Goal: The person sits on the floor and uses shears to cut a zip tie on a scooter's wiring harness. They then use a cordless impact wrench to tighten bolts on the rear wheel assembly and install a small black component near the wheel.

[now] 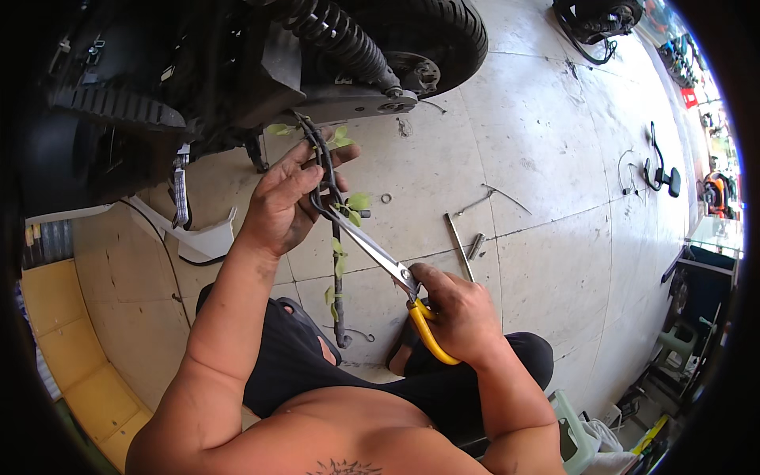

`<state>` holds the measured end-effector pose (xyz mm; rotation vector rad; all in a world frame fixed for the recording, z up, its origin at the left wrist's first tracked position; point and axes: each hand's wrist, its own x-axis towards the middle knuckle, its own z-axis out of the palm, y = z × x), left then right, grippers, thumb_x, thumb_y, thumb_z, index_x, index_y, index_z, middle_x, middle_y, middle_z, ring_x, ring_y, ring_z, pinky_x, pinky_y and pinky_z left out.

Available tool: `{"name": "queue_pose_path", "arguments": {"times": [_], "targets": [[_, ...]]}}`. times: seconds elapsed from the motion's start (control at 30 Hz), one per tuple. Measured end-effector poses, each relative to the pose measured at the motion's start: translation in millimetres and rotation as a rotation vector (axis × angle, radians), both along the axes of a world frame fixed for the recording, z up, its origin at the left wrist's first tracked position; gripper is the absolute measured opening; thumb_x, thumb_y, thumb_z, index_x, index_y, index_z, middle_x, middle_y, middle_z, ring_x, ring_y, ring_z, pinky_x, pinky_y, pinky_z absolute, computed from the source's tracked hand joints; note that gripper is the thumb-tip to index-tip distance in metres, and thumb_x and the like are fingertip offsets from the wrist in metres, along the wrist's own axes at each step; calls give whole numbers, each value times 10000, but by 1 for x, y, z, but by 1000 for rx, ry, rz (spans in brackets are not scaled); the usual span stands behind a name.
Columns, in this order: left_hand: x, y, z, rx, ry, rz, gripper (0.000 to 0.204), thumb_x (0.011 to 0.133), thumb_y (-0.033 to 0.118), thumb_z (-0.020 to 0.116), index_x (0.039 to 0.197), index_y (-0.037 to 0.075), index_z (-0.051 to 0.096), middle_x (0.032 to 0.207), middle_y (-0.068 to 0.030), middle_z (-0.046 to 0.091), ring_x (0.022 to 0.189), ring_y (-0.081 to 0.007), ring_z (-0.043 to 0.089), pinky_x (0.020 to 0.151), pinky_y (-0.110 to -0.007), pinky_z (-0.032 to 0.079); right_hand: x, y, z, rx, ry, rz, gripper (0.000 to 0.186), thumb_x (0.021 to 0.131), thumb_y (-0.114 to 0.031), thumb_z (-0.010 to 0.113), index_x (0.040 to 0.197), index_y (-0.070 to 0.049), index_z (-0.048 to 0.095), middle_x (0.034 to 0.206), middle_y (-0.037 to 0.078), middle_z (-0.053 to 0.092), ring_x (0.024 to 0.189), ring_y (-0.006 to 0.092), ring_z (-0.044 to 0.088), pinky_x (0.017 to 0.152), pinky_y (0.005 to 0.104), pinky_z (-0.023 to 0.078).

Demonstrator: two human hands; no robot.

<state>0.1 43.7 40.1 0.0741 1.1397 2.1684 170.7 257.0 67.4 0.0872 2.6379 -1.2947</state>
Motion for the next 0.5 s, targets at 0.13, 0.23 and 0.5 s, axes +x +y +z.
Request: {"name": "queue_pose_path", "arguments": {"times": [0.13,0.23,0.5], "targets": [[10,5,-5,74,-12,-12,710,872,118,615,1466,18,239,1323,-172,478,978,-149,591,826,-290,519,-12,-7,-5,-214,4,-252,402,742,-44,705,1123,-20,582,704,65,553,616,140,542,604,289,467],[22,6,-3,42,-41,-16,760,845,65,632,1481,41,216,1321,-164,475,1021,-147,588,840,-288,516,-37,-12,-18,-575,-82,-486,446,759,-33,693,1182,-7,556,758,42,570,676,109,551,642,275,476],[32,2,-30,-26,53,33,728,857,-96,529,1488,87,215,1316,-158,495,1139,-202,539,977,-342,466,-58,-65,-22,-899,-190,-432,523,759,-71,763,1189,-4,472,776,29,578,639,88,541,564,248,465]]}}
